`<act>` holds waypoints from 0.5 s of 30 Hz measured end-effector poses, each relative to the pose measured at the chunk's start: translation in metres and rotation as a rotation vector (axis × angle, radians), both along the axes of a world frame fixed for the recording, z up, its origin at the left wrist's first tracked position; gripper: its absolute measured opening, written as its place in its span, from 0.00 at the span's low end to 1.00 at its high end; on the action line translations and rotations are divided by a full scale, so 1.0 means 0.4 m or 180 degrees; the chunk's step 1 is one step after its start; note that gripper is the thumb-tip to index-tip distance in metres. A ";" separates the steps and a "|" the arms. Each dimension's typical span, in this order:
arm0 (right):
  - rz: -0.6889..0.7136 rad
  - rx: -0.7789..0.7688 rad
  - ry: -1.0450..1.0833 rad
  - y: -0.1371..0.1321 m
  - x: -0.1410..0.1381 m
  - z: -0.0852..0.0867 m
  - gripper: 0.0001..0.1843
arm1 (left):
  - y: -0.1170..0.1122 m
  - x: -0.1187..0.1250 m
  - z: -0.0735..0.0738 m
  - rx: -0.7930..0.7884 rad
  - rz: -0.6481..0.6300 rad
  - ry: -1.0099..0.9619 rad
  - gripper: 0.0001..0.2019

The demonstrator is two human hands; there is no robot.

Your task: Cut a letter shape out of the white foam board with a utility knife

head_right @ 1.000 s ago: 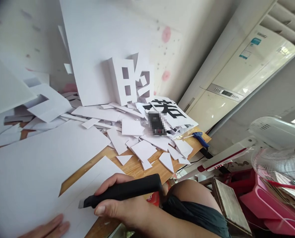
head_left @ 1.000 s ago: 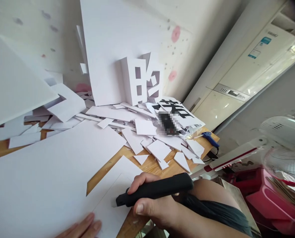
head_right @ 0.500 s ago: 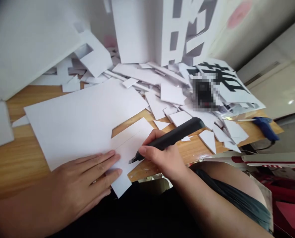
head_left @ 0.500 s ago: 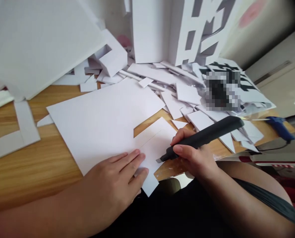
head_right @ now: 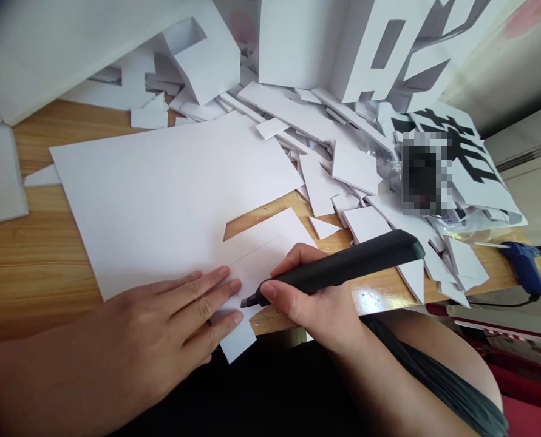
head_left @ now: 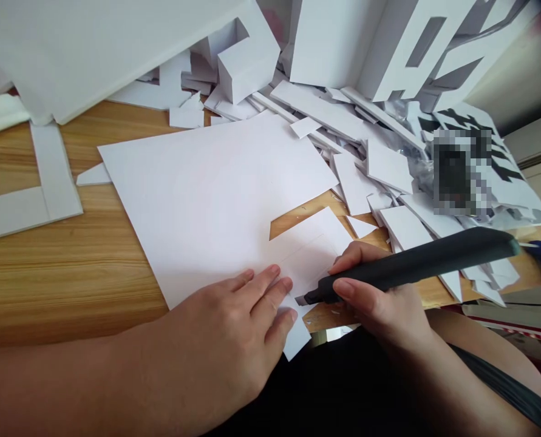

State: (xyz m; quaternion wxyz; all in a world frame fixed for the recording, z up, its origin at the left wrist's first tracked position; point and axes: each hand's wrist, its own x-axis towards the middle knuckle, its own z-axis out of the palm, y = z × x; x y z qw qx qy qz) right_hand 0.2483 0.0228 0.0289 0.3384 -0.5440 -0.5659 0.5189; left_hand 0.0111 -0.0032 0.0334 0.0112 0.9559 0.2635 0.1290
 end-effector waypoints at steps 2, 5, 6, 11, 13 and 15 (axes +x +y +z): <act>0.0011 -0.0031 -0.0013 -0.004 0.002 -0.002 0.16 | 0.000 -0.001 -0.001 -0.0014 -0.0040 -0.0002 0.17; 0.0019 -0.0078 -0.0005 -0.004 0.008 -0.004 0.15 | -0.002 -0.004 -0.004 -0.0008 -0.0096 -0.0028 0.17; -0.0025 -0.0069 0.0030 -0.001 0.011 -0.004 0.15 | -0.004 -0.006 -0.007 -0.0003 -0.0097 -0.0051 0.17; -0.0545 0.0291 0.0494 0.032 0.047 0.008 0.17 | -0.017 -0.009 -0.023 0.0004 0.0080 -0.0120 0.15; -0.0648 0.0468 0.0691 0.046 0.076 0.016 0.17 | -0.013 -0.007 -0.029 0.0031 0.0103 -0.0204 0.14; -0.0699 0.0689 0.0665 0.052 0.112 0.026 0.15 | 0.001 -0.005 -0.034 0.0062 0.0100 -0.0370 0.12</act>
